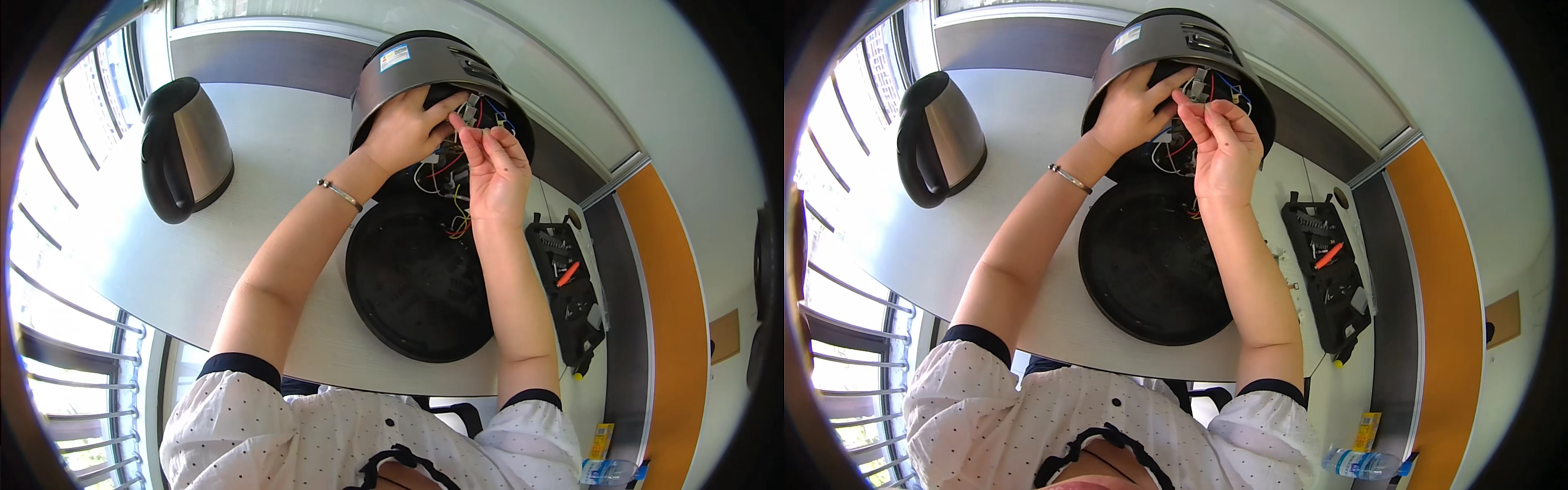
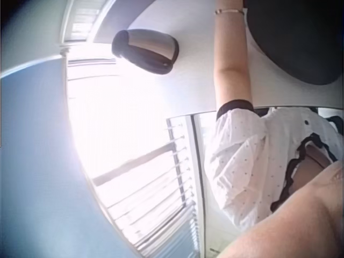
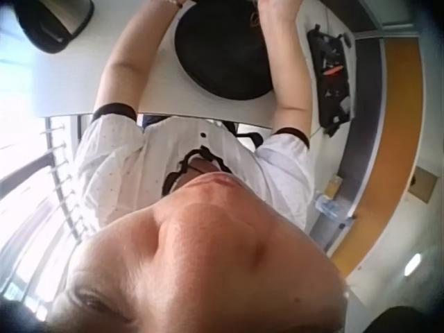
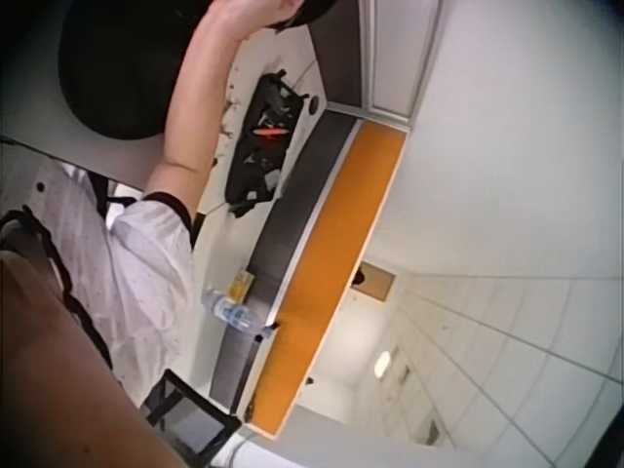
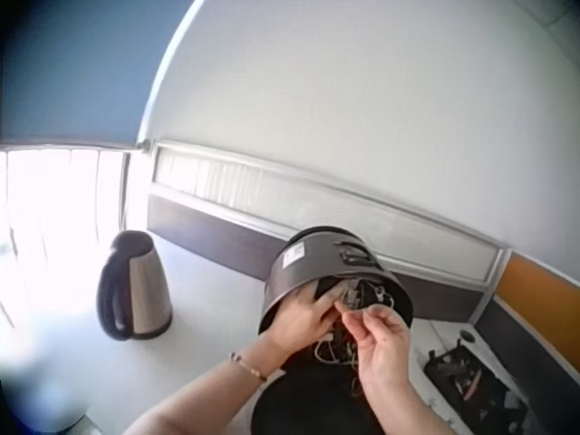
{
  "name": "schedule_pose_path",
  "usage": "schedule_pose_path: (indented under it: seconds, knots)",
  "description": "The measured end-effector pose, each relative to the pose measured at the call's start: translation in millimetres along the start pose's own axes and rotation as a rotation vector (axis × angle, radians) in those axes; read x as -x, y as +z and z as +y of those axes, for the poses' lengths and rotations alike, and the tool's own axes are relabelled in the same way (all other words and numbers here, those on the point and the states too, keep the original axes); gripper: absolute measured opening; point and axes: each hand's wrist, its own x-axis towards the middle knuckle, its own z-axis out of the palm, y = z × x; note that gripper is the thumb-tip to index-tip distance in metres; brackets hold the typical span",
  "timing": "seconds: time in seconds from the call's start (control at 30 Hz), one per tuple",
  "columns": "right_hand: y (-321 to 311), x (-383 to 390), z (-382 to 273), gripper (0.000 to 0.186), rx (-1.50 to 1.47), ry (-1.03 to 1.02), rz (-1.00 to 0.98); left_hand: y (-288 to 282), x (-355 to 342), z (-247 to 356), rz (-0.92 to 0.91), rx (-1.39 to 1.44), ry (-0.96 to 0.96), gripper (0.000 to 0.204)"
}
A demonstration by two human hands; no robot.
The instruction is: The person works on the internal wiring of a disassembled appliance, connecting wires and using a heat gun to apply heat to components. The person handles wires and a heat gun while adjusting parts inside the device.
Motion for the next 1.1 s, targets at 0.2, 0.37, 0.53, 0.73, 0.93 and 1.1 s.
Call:
schedule_pose_path:
  seconds: [0.2, 0.37, 0.53, 0.73, 0.93, 1.1]
  knots:
    - [1, -3, 1, 0.008, 0.001, -0.021, -0.004, -7, -2, 1, -0.060, 0.043, -0.027, 0.050]
    - [0, -3, 2, 0.008, 0.003, -0.022, 0.024, -7, 1, 1, -0.059, 0.074, -0.048, 0.052]
    - [-1, -6, 2, 0.008, -0.006, -0.025, 0.023, 0, 2, 0, -0.018, 0.036, -0.053, 0.049]
    - [1, -7, 3, 0.008, -0.015, -0.020, 0.016, 1, 0, 5, 0.038, 0.082, -0.083, 0.041]
    - [-4, -11, 6, 0.008, -0.034, -0.011, 0.022, 3, 0, 8, 0.051, 0.073, -0.106, 0.042]
    - [-4, -14, 4, 0.009, -0.011, -0.021, 0.024, 8, -5, 5, 0.098, 0.064, -0.039, 0.037]
